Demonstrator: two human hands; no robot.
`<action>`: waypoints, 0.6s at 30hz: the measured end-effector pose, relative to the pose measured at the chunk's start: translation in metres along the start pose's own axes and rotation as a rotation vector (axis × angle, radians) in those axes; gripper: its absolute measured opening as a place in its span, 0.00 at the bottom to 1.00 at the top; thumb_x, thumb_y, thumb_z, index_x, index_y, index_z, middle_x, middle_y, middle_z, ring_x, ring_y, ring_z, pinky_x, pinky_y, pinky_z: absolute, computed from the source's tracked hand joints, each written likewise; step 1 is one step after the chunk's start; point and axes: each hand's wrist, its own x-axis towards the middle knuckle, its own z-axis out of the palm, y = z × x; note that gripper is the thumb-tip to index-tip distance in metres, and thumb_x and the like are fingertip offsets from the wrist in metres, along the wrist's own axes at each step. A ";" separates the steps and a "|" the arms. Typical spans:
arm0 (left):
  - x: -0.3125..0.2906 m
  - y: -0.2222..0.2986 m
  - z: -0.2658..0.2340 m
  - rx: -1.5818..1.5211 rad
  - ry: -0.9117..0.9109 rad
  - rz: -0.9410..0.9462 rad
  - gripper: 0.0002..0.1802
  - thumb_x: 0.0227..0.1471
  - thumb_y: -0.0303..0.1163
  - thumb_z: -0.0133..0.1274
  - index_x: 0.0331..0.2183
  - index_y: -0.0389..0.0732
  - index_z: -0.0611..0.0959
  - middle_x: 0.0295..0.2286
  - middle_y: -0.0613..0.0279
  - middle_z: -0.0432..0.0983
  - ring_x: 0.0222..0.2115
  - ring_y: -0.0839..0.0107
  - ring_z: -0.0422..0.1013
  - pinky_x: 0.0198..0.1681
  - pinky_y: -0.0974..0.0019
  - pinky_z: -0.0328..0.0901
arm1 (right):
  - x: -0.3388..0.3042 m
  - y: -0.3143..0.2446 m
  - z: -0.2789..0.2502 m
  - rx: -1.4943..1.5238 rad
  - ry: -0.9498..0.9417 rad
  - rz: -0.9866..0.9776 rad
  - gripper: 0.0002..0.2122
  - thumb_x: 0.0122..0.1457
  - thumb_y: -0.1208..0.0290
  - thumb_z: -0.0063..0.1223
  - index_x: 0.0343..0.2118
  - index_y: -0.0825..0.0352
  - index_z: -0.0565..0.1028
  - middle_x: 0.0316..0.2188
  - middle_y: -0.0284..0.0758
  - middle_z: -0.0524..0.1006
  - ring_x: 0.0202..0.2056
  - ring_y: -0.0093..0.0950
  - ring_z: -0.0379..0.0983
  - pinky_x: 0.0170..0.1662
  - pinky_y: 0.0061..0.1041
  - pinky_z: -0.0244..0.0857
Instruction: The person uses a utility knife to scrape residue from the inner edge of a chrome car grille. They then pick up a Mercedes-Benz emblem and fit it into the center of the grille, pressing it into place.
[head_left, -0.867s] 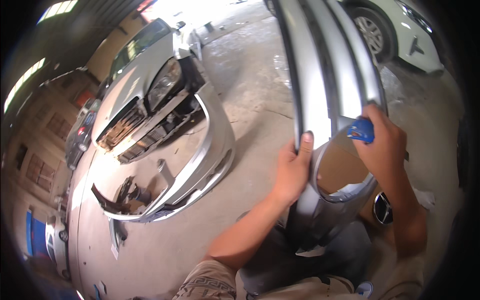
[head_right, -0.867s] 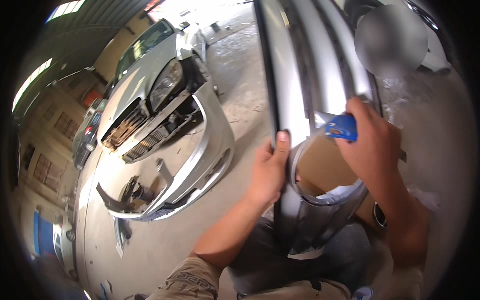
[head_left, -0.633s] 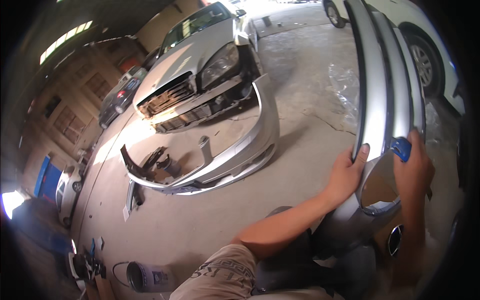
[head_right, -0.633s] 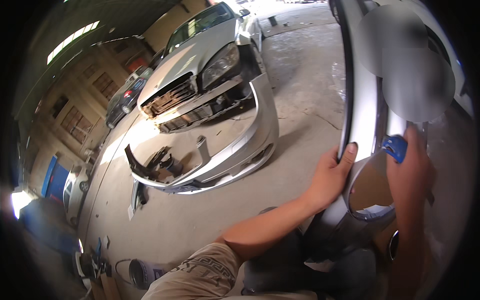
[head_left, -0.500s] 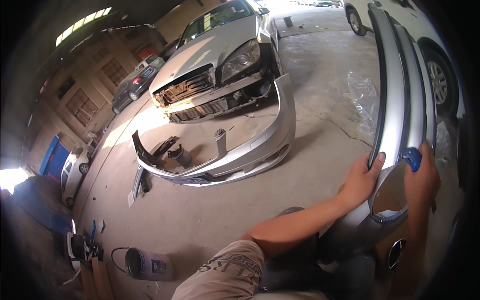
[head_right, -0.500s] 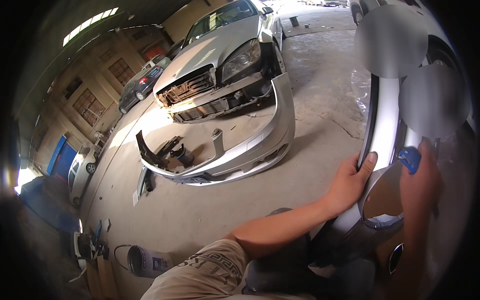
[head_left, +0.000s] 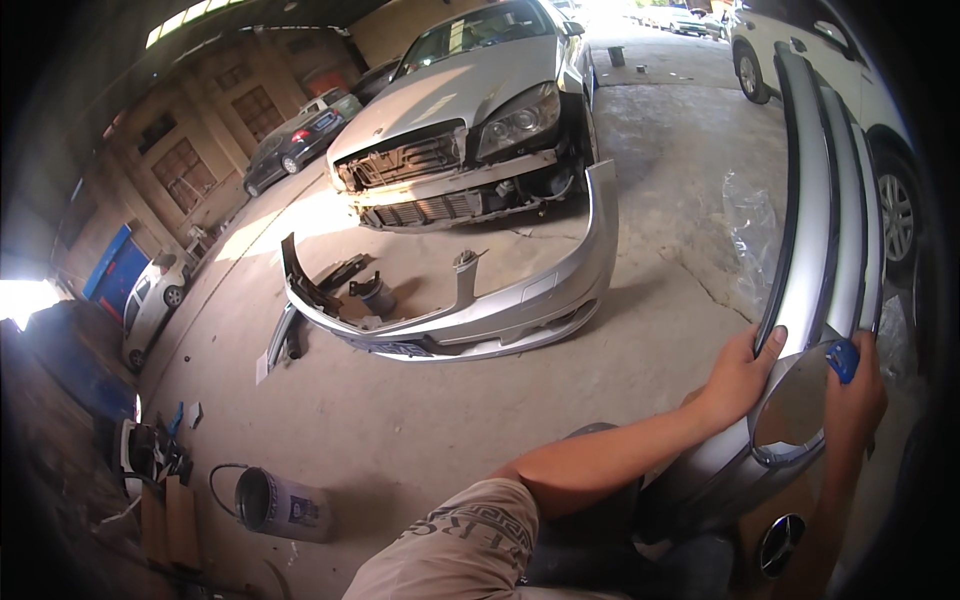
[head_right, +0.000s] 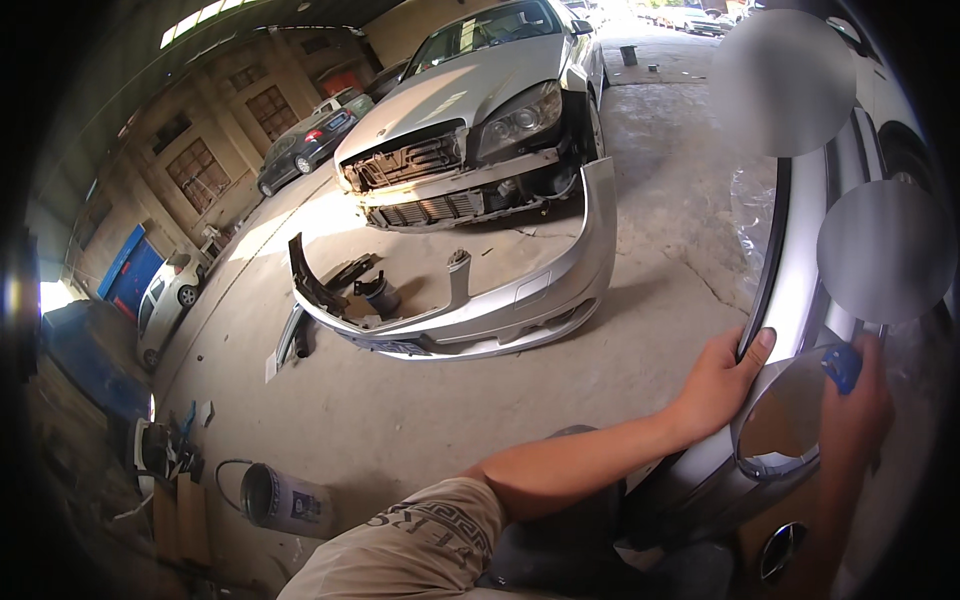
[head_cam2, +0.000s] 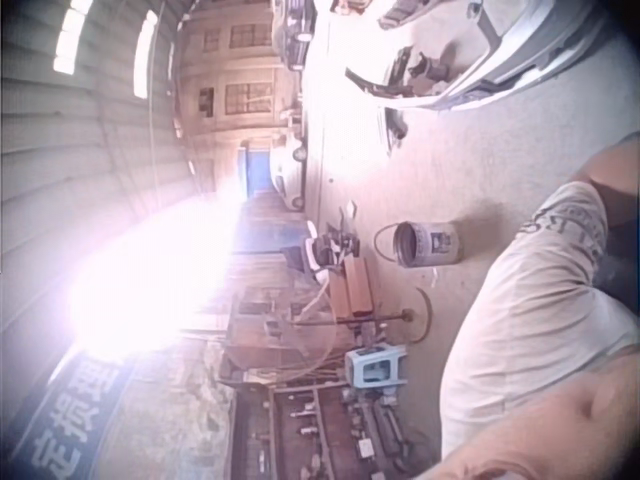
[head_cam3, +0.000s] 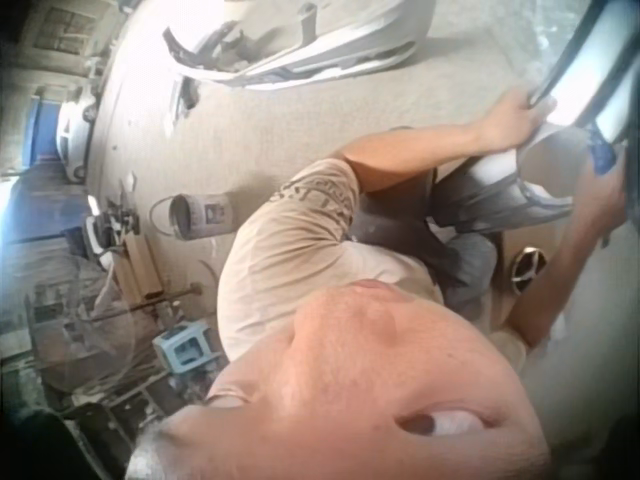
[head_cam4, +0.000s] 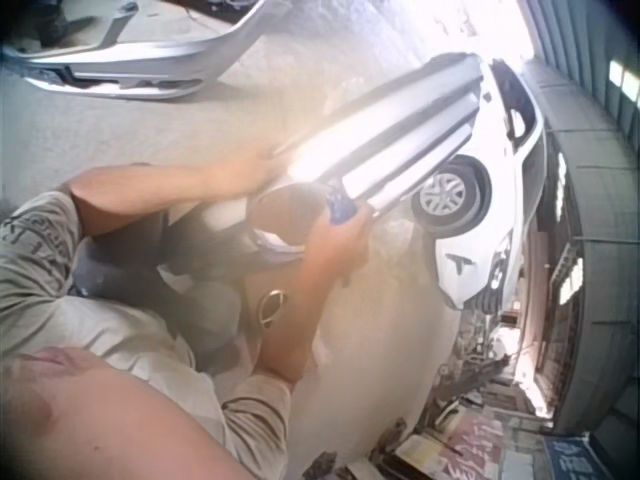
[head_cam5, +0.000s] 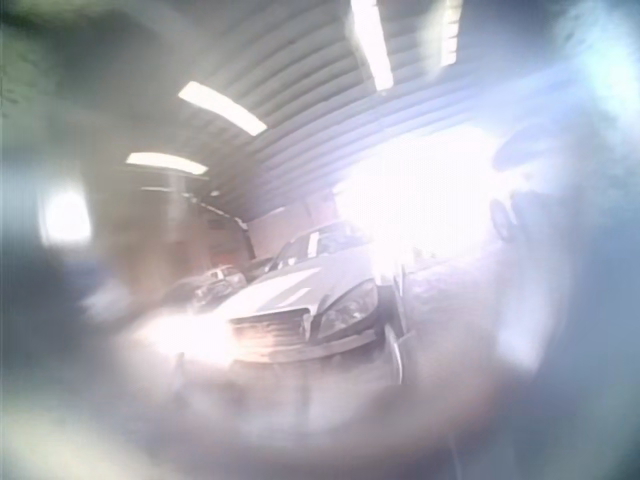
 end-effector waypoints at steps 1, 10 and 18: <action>-0.001 -0.001 0.000 -0.007 0.005 0.003 0.25 0.67 0.51 0.43 0.37 0.35 0.76 0.16 0.65 0.72 0.13 0.77 0.67 0.16 0.70 0.62 | 0.000 -0.001 0.001 -0.014 0.007 0.005 0.21 0.53 0.80 0.60 0.51 0.61 0.71 0.45 0.43 0.79 0.49 0.42 0.77 0.49 0.37 0.70; 0.000 0.003 -0.002 -0.026 0.026 -0.169 0.27 0.64 0.55 0.46 0.36 0.37 0.76 0.17 0.67 0.71 0.12 0.78 0.66 0.15 0.73 0.64 | -0.014 0.037 -0.042 0.233 0.126 0.060 0.15 0.62 0.72 0.55 0.51 0.66 0.73 0.35 0.38 0.78 0.35 0.35 0.76 0.41 0.33 0.69; 0.006 0.007 -0.007 -0.128 0.101 -0.220 0.24 0.64 0.53 0.47 0.36 0.38 0.76 0.19 0.65 0.74 0.12 0.75 0.68 0.15 0.72 0.65 | -0.008 0.036 -0.113 1.676 0.087 0.172 0.19 0.68 0.55 0.45 0.50 0.68 0.69 0.30 0.30 0.65 0.33 0.24 0.65 0.41 0.25 0.59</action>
